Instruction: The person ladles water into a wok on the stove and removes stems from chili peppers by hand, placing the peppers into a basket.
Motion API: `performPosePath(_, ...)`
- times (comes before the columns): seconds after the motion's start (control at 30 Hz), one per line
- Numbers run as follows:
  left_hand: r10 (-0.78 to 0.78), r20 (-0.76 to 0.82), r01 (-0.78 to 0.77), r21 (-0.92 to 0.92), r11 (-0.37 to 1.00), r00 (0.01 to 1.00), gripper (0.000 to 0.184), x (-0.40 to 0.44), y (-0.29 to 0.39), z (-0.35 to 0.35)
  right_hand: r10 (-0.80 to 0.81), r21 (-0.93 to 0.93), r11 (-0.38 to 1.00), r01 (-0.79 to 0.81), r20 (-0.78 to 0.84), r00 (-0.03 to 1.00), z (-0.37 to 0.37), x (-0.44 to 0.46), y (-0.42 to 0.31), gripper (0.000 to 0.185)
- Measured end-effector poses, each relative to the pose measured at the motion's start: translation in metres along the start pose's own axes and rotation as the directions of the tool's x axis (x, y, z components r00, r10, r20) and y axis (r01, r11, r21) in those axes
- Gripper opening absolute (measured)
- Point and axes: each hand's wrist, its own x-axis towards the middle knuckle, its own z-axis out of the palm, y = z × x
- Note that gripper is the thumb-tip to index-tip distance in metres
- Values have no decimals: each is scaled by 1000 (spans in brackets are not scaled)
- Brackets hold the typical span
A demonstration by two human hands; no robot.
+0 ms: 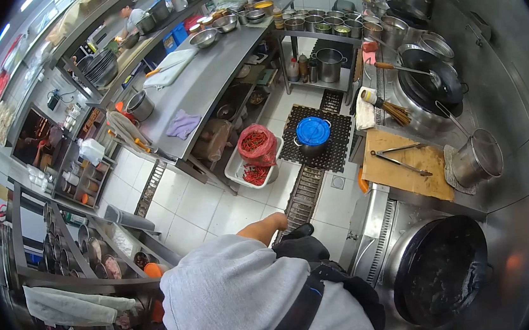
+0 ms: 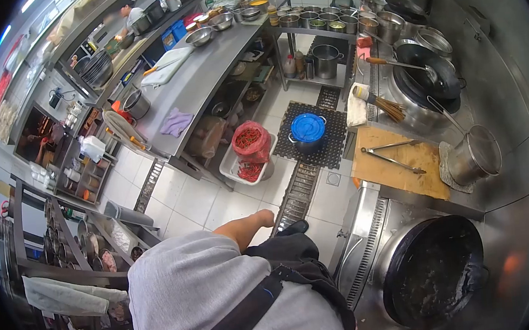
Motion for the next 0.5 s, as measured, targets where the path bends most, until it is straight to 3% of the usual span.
performPosePath(0.17,183,-48,-176,117,977,982,37,44,34,-23,21,59,998,-19,-23,1000,-14,2,3,49)
performPosePath(0.4,170,-76,-164,83,983,982,35,87,59,-9,73,194,980,-47,-125,989,-72,-4,10,47)
performPosePath(0.5,271,-30,-263,161,951,962,42,85,55,-7,109,354,934,-50,-150,983,-125,-10,17,47)
